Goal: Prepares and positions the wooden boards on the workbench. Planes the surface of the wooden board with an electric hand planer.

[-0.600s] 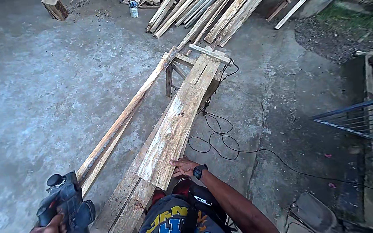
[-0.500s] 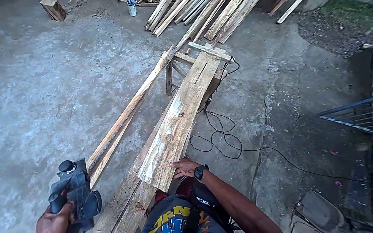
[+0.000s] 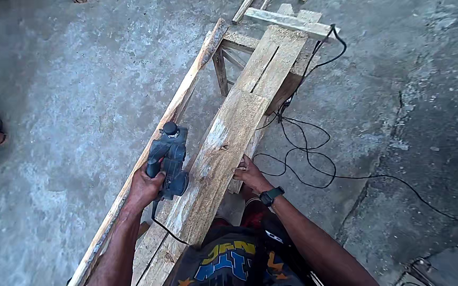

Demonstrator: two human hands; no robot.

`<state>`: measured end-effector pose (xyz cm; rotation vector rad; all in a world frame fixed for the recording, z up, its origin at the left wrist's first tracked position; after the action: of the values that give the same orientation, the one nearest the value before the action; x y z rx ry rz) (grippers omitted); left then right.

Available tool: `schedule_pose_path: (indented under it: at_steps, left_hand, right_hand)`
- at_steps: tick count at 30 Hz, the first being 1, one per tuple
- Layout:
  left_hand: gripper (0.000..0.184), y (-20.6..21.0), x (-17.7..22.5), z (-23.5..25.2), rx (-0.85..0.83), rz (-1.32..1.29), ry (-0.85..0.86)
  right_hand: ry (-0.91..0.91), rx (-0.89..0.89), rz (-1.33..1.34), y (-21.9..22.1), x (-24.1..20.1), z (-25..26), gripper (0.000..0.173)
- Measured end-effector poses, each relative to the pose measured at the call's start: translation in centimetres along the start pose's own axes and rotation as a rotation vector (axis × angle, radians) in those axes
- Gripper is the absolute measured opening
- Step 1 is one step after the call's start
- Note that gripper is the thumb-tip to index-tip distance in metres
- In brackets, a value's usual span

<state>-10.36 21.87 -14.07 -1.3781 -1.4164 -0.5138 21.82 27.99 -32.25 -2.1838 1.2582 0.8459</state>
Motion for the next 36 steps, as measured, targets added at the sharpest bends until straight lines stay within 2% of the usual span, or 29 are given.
schedule_pose_path:
  at_steps: [4,8,12,23,36]
  left_hand:
    - [0.025,6.2,2.2,3.5,-0.068,-0.055,-0.036]
    - [0.024,9.4,2.7,4.8,-0.100,0.016,-0.060]
    - [0.023,10.3,2.9,4.8,-0.125,0.002,-0.079]
    - [0.035,12.4,-0.2,4.0,-0.152,0.000,-0.105]
    - [0.031,16.0,3.6,10.2,-0.209,0.108,-0.098]
  right_hand:
    - [0.053,-0.072,-0.007,0.4,0.2,-0.6,0.088]
    - [0.025,-0.076,0.015,0.3,0.4,-0.7,0.089]
    - [-0.004,-0.034,-0.099,1.1,0.7,-1.4,0.106]
    - [-0.038,-0.089,-0.085,1.9,1.9,-1.1,0.106]
    - [-0.032,-0.102,-0.200,1.3,0.9,-1.3,0.108]
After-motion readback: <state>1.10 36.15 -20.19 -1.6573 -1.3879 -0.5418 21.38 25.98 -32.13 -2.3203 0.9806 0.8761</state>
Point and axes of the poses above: each hand's wrist, its own z-axis towards the middle knuckle, its own y-axis out of the palm, x = y × z, the point moved 5 cm from there along z, towards the middle knuckle, and after that the axes turned 13 degrees about -z, right-handed, at the moved point
